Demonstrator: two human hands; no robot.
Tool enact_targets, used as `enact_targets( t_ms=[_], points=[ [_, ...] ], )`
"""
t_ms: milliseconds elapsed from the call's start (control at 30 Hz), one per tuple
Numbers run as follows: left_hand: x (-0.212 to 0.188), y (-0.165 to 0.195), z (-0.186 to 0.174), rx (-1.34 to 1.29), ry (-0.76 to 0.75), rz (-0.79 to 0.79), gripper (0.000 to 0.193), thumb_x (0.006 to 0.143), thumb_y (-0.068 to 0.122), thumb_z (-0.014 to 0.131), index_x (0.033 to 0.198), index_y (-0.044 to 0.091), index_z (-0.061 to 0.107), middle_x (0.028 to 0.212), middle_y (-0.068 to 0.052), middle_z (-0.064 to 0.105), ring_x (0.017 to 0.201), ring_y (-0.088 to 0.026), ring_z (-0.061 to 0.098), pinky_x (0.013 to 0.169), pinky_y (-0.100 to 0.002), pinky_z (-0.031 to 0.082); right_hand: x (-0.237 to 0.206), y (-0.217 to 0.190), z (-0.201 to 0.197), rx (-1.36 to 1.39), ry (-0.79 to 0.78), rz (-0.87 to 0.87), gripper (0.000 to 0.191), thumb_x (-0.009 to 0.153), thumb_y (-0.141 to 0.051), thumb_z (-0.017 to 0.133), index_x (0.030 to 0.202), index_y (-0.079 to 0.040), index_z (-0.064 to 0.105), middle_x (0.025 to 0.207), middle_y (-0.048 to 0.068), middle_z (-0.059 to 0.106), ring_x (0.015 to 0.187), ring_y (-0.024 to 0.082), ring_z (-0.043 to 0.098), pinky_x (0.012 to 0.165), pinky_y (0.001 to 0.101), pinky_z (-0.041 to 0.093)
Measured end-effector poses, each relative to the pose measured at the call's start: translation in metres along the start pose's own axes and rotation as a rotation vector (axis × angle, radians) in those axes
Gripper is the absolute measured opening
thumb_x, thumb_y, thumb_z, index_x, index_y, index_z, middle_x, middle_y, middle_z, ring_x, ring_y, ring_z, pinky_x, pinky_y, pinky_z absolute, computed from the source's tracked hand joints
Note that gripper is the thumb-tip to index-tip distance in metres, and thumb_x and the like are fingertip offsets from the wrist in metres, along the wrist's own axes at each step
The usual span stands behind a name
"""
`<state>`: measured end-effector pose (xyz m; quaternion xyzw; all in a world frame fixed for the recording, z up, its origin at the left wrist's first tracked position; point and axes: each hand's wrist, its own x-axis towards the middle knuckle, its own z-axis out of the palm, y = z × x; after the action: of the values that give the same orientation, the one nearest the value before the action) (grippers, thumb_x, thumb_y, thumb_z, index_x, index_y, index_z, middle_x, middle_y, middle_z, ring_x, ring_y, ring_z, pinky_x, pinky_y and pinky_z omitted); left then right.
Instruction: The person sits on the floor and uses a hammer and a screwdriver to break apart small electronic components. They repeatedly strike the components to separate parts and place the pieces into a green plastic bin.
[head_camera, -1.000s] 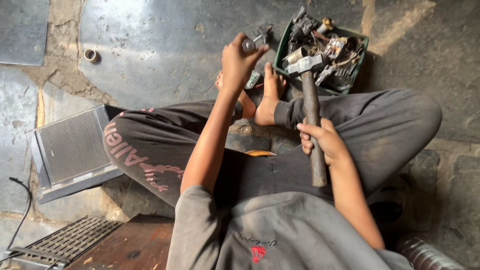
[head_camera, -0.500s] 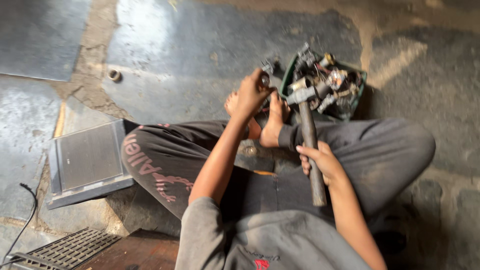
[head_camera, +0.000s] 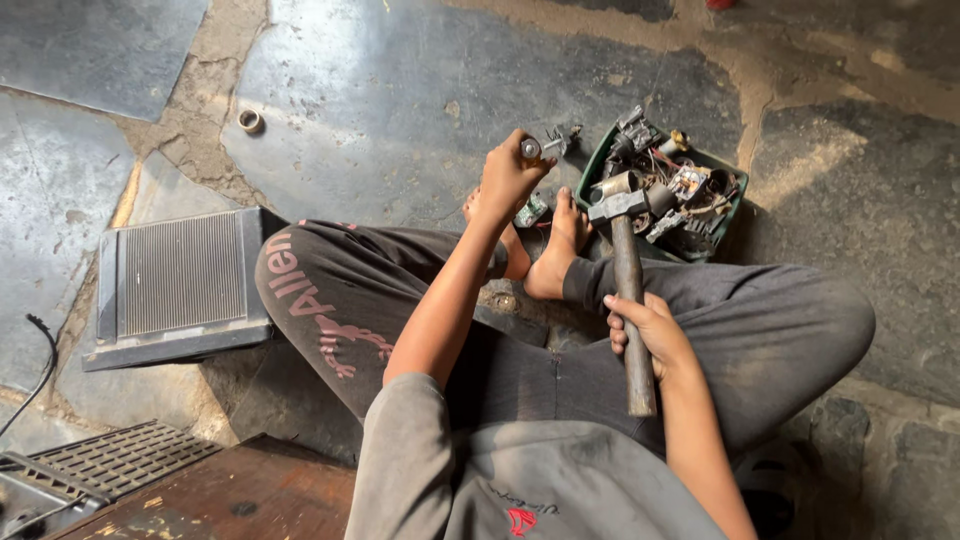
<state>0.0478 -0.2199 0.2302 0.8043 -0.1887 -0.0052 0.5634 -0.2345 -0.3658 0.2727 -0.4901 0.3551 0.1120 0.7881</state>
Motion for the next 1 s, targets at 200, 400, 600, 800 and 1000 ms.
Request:
enact_targets(
  t_ms=[200,400,600,800,1000],
  points=[
    [0.002,0.002,0.000,0.048,-0.004,0.008,0.040,0.077,0.031,0.085,0.095,0.004,0.063,0.079,-0.015,0.072,0.074,-0.035,0.071,0.065,-0.043,0.052,0.001,-0.001,0.001,0.001,0.003,-0.002,0.022,0.088,-0.017,0.072,0.095,-0.009,0.052,0.066,0.001,0.054,0.048,0.010,0.053,0.041,0.0282,0.047],
    [-0.003,0.010,0.000,0.054,-0.013,0.085,0.042,0.077,0.032,0.085,0.095,0.004,0.060,0.077,-0.017,0.069,0.075,-0.039,0.068,0.065,-0.046,0.050,0.000,-0.003,0.002,-0.031,0.032,-0.007,0.024,0.087,-0.017,0.072,0.095,-0.008,0.052,0.065,0.001,0.054,0.047,0.010,0.052,0.040,0.0296,0.046],
    [-0.002,0.018,-0.005,0.081,-0.120,0.061,0.045,0.078,0.035,0.086,0.093,0.003,0.057,0.080,-0.018,0.070,0.079,-0.040,0.068,0.068,-0.047,0.049,-0.001,-0.004,0.001,-0.012,0.014,0.014,0.024,0.088,-0.018,0.072,0.095,-0.008,0.052,0.066,0.001,0.054,0.048,0.010,0.052,0.042,0.0283,0.046],
    [-0.006,0.014,-0.007,0.043,-0.099,0.057,0.042,0.078,0.033,0.084,0.098,0.004,0.061,0.082,-0.017,0.071,0.079,-0.038,0.069,0.068,-0.044,0.051,0.001,0.003,-0.004,-0.019,0.004,0.018,0.023,0.088,-0.019,0.072,0.095,-0.009,0.052,0.066,0.001,0.054,0.048,0.010,0.053,0.042,0.0285,0.046],
    [0.000,-0.003,-0.003,0.007,-0.089,0.007,0.034,0.077,0.024,0.084,0.097,0.004,0.064,0.080,-0.015,0.073,0.074,-0.030,0.071,0.067,-0.039,0.053,-0.004,0.001,0.006,-0.078,0.077,-0.014,0.024,0.085,-0.017,0.074,0.095,-0.009,0.054,0.066,0.001,0.056,0.048,0.011,0.053,0.040,0.0300,0.045]
  ],
)
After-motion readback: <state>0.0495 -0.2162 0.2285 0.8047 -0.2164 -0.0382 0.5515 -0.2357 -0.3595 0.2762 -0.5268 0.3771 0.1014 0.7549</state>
